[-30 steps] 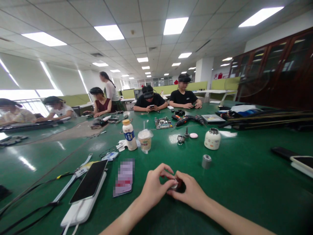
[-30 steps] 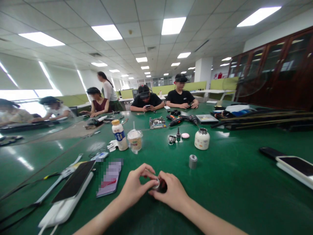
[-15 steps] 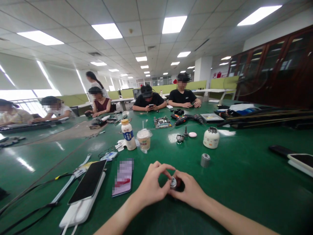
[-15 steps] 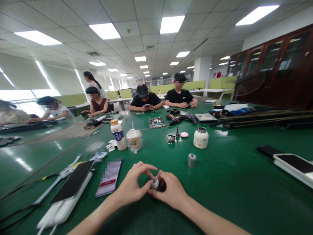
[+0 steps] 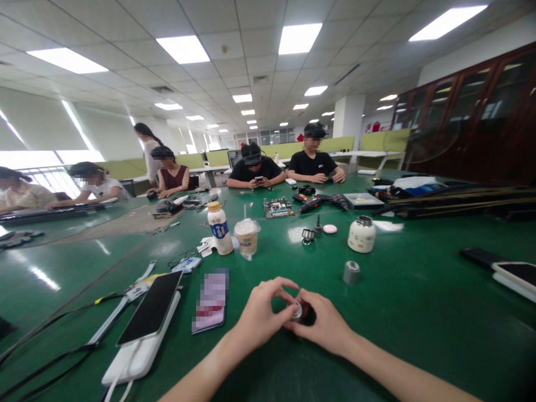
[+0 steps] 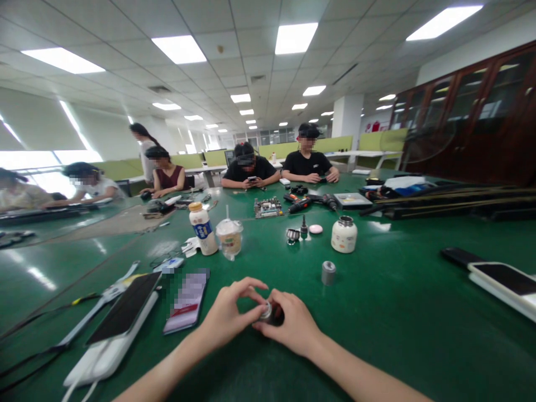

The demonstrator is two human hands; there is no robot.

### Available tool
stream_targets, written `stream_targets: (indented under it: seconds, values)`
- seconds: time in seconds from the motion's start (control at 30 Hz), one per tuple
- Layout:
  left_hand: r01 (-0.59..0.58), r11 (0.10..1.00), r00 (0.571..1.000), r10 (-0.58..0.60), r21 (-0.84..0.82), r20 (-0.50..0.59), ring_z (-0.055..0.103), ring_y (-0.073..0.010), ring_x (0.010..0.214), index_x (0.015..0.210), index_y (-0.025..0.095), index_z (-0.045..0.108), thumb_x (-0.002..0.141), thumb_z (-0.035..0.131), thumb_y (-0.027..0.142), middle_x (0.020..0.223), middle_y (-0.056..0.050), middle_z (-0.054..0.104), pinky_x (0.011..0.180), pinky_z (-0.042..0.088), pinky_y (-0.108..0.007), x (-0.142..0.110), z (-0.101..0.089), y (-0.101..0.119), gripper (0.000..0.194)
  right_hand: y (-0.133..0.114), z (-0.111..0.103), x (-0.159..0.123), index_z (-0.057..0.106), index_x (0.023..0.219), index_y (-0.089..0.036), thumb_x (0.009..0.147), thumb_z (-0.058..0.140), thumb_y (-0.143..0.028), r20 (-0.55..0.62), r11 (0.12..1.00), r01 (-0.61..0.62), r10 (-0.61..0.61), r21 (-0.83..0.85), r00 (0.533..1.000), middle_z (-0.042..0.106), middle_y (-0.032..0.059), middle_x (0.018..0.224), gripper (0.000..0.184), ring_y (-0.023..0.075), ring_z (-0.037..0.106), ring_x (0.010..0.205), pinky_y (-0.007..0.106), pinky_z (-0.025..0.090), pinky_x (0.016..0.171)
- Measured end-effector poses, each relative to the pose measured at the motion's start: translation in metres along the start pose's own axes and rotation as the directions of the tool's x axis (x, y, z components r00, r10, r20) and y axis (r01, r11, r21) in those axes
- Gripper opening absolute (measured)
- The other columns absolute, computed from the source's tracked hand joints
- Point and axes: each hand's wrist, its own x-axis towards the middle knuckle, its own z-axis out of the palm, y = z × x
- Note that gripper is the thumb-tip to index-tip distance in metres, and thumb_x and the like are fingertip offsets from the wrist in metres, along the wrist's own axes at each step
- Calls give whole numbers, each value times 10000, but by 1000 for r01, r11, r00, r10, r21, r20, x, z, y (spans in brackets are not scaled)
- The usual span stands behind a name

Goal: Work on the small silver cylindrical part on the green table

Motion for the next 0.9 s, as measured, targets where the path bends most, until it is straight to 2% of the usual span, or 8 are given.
stream_targets:
  seconds: [0.2, 0.27, 0.4, 0.5, 0.57, 0.7, 0.77, 0.9]
  values:
    - [-54, 999, 999, 54, 2, 4, 670, -209, 984, 1154, 273, 558, 740, 672, 72, 987, 44, 768, 905, 412, -336, 0, -1, 3, 475, 2, 1, 0, 534, 817, -210, 740, 731, -342, -18, 1000, 9, -10, -6, 1000, 611, -7, 783, 249, 193, 573, 729, 278, 390, 652]
    - [-51, 998, 998, 52, 33, -19, 662, -223, 985, 1132, 272, 577, 741, 706, 106, 970, 36, 772, 887, 411, -344, 0, 0, 2, 444, 2, 1, 1, 526, 805, -211, 741, 735, -352, -13, 1000, 9, -9, -2, 1000, 606, -13, 768, 260, 188, 568, 718, 274, 386, 641]
    - [-14, 999, 999, 16, 47, -37, 690, -223, 862, 1054, 259, 609, 760, 747, 179, 774, 43, 776, 833, 427, -342, 0, 2, 1, 335, 0, -1, 0, 524, 789, -218, 748, 738, -384, 9, 1000, 8, -8, -2, 1000, 596, -27, 744, 274, 178, 557, 700, 266, 384, 631]
    - [-17, 1000, 998, 17, 3, -66, 710, -218, 847, 953, 244, 584, 772, 736, 175, 795, 32, 776, 821, 461, -329, 1, 1, 2, 247, -2, -2, 0, 510, 776, -223, 749, 736, -402, 4, 1000, -5, 5, -9, 1000, 597, -30, 742, 290, 176, 554, 700, 264, 383, 630]
    - [-8, 998, 992, 1, -58, -123, 726, -215, 831, 886, 238, 547, 779, 729, 183, 806, 21, 774, 798, 492, -315, 4, 0, -2, 218, -3, -2, 0, 492, 755, -226, 742, 741, -418, 5, 1000, -19, 19, -17, 1000, 594, -33, 733, 315, 174, 548, 693, 262, 378, 622]
    - [47, 991, 957, -81, -125, -280, 746, -218, 814, 851, 234, 510, 802, 705, 220, 794, 4, 778, 773, 532, -315, 10, -4, -26, 202, -5, -4, 1, 495, 758, -230, 738, 746, -436, 19, 999, -33, 33, -16, 999, 600, -33, 732, 325, 171, 544, 681, 261, 378, 621]
    - [81, 993, 955, -100, -80, -278, 748, -222, 809, 813, 226, 522, 803, 691, 198, 783, -2, 777, 754, 539, -319, 11, -3, -43, 172, -5, -4, 1, 504, 762, -229, 739, 747, -433, 19, 999, -33, 33, -15, 999, 601, -32, 733, 318, 170, 543, 682, 261, 379, 624]
    - [73, 996, 977, -83, -55, -196, 746, -202, 813, 850, 215, 592, 783, 697, 161, 805, -2, 775, 781, 550, -316, 8, 3, -68, 136, -5, -4, 1, 513, 771, -227, 738, 750, -434, 19, 999, -34, 34, -9, 999, 603, -31, 738, 316, 171, 544, 688, 261, 381, 627]
